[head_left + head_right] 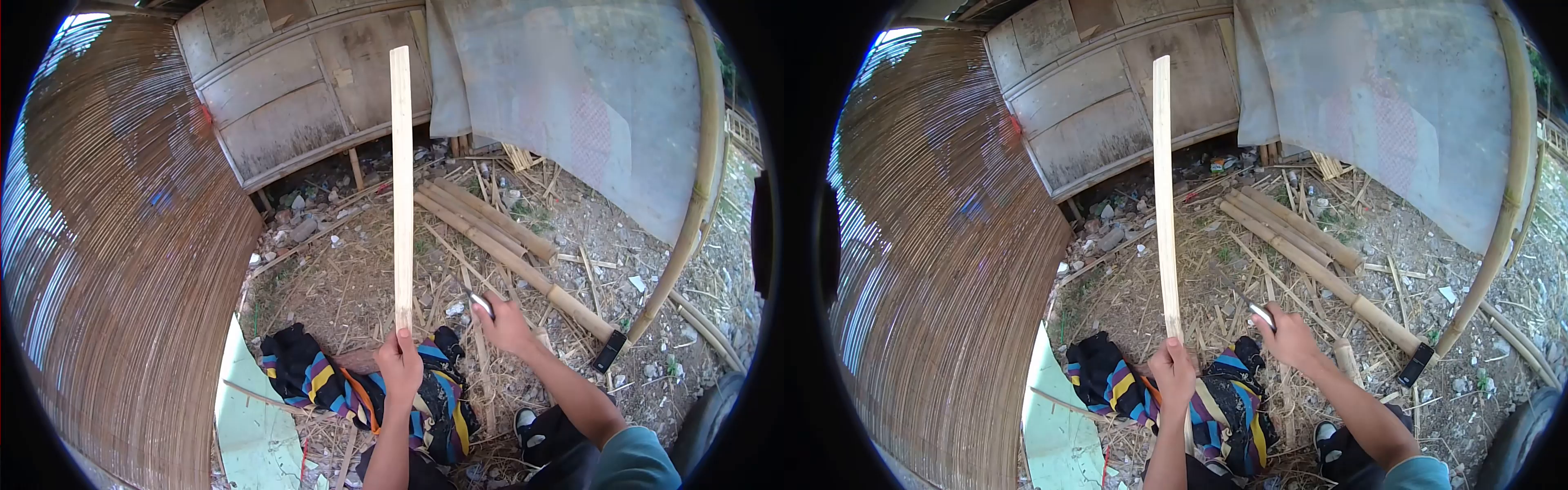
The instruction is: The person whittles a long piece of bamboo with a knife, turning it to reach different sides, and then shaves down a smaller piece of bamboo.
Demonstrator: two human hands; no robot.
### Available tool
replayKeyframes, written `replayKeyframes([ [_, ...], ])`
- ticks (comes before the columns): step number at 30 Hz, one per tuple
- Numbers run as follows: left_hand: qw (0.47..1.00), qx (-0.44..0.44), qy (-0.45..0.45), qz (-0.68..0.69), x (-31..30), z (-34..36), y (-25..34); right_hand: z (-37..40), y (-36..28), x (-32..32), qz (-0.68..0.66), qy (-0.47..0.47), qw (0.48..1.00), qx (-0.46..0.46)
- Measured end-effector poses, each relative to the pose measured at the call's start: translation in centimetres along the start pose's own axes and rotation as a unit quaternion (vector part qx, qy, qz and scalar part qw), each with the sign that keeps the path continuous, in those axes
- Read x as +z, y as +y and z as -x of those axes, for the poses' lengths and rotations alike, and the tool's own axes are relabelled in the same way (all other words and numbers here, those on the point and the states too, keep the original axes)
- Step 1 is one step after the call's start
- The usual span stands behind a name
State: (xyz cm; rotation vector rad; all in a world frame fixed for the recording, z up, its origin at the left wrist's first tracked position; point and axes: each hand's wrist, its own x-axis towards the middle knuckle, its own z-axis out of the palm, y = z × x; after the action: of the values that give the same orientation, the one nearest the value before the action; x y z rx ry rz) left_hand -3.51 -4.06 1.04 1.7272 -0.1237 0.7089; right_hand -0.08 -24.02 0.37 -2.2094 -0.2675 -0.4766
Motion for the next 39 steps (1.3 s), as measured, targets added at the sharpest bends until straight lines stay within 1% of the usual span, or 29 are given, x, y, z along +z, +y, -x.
replayKeyframes([
  [1,1.0,-0.001,-0.001,-0.002,-0.1,0.0,0.1,0.1,-0.6,-0.8,-0.002,0.0,1.0,0.001],
  [3,1.0,0.007,-0.002,-0.004,-0.4,0.1,0.6,0.2,-1.4,-2.2,-0.005,0.039,0.999,-0.008],
  [4,1.0,0.004,-0.003,-0.005,-0.4,0.1,0.6,0.2,-1.2,-2.6,-0.009,0.056,0.998,-0.032],
  [5,1.0,0.009,-0.007,-0.015,-0.5,0.1,0.6,0.1,-1.4,-3.0,-0.009,0.054,0.998,-0.029],
  [7,0.999,0.013,-0.014,-0.028,-0.6,0.1,0.8,0.1,-2.0,-3.9,-0.009,0.121,0.985,-0.12],
  [8,0.998,-0.015,-0.067,0.0,-0.6,0.0,1.1,0.0,-2.3,-4.2,-0.009,0.137,0.977,-0.162],
  [9,0.991,-0.041,-0.122,0.029,-0.5,0.0,1.3,-0.1,-2.7,-4.6,-0.008,0.141,0.977,-0.159],
  [10,0.982,-0.062,-0.168,0.064,-0.3,0.0,1.6,-0.3,-3.4,-5.0,0.06,0.134,0.966,-0.215],
  [11,0.981,-0.059,-0.175,0.066,0.1,0.0,1.8,-0.4,-4.0,-5.3,0.13,0.126,0.947,-0.267],
  [12,0.976,-0.079,-0.179,0.096,0.5,0.3,1.9,-0.6,-4.4,-5.5,0.197,0.112,0.932,-0.284],
  [13,0.97,-0.101,-0.182,0.126,0.9,0.5,2.0,-0.7,-5.0,-5.8,0.2,0.116,0.932,-0.278],
  [15,0.968,-0.096,-0.187,0.138,1.4,0.8,2.3,-0.7,-5.8,-6.4,0.271,0.071,0.904,-0.323],
  [20,0.974,-0.058,-0.161,0.145,2.6,1.1,1.1,0.4,-5.0,-5.9,0.305,0.021,0.896,-0.322],
  [21,0.977,-0.044,-0.155,0.14,2.8,1.2,0.7,0.3,-5.0,-6.1,0.308,0.019,0.895,-0.322],
  [22,0.982,0.0,-0.141,0.122,3.2,1.2,-0.6,0.3,-5.1,-6.2,0.315,0.02,0.889,-0.33],
  [24,0.983,0.005,-0.137,0.12,3.6,1.4,-1.8,0.1,-5.0,-6.6,0.336,0.021,0.874,-0.35],
  [25,0.984,0.013,-0.132,0.118,3.7,1.5,-1.9,-0.3,-5.1,-7.2,0.336,0.02,0.874,-0.35],
  [27,0.984,0.008,-0.119,0.133,3.9,2.1,-0.9,-1.7,-5.3,-9.0,0.401,0.04,0.808,-0.431],
  [29,0.983,0.0,-0.108,0.147,4.2,1.5,-0.1,-4.9,-4.2,-10.7,0.382,0.124,0.854,-0.332],
  [30,0.989,0.007,-0.1,0.11,4.4,0.6,0.1,-5.3,-4.3,-10.5,0.383,0.118,0.855,-0.329],
  [31,0.993,0.012,-0.091,0.072,4.8,0.0,0.1,-5.6,-4.8,-10.0,0.384,0.107,0.873,-0.282],
  [32,0.992,-0.01,-0.084,0.093,5.1,-0.2,-0.5,-5.6,-5.2,-9.4,0.383,0.098,0.888,-0.235],
  [33,0.992,-0.012,-0.084,0.094,5.2,0.1,-0.9,-5.3,-5.6,-9.1,0.384,0.096,0.888,-0.235],
  [35,0.993,-0.002,-0.08,0.089,5.1,0.9,-1.4,-4.0,-6.1,-8.4,0.382,0.03,0.879,-0.284],
  [36,0.992,0.001,-0.086,0.088,5.0,1.0,-1.6,-3.6,-5.7,-8.1,0.38,0.005,0.866,-0.324],
  [37,0.993,0.003,-0.086,0.084,4.9,1.0,-2.0,-3.1,-5.4,-7.8,0.377,0.007,0.867,-0.325],
  [39,0.978,-0.025,-0.069,0.193,4.9,1.0,-2.3,-2.3,-4.9,-7.7,0.376,-0.069,0.836,-0.394],
])
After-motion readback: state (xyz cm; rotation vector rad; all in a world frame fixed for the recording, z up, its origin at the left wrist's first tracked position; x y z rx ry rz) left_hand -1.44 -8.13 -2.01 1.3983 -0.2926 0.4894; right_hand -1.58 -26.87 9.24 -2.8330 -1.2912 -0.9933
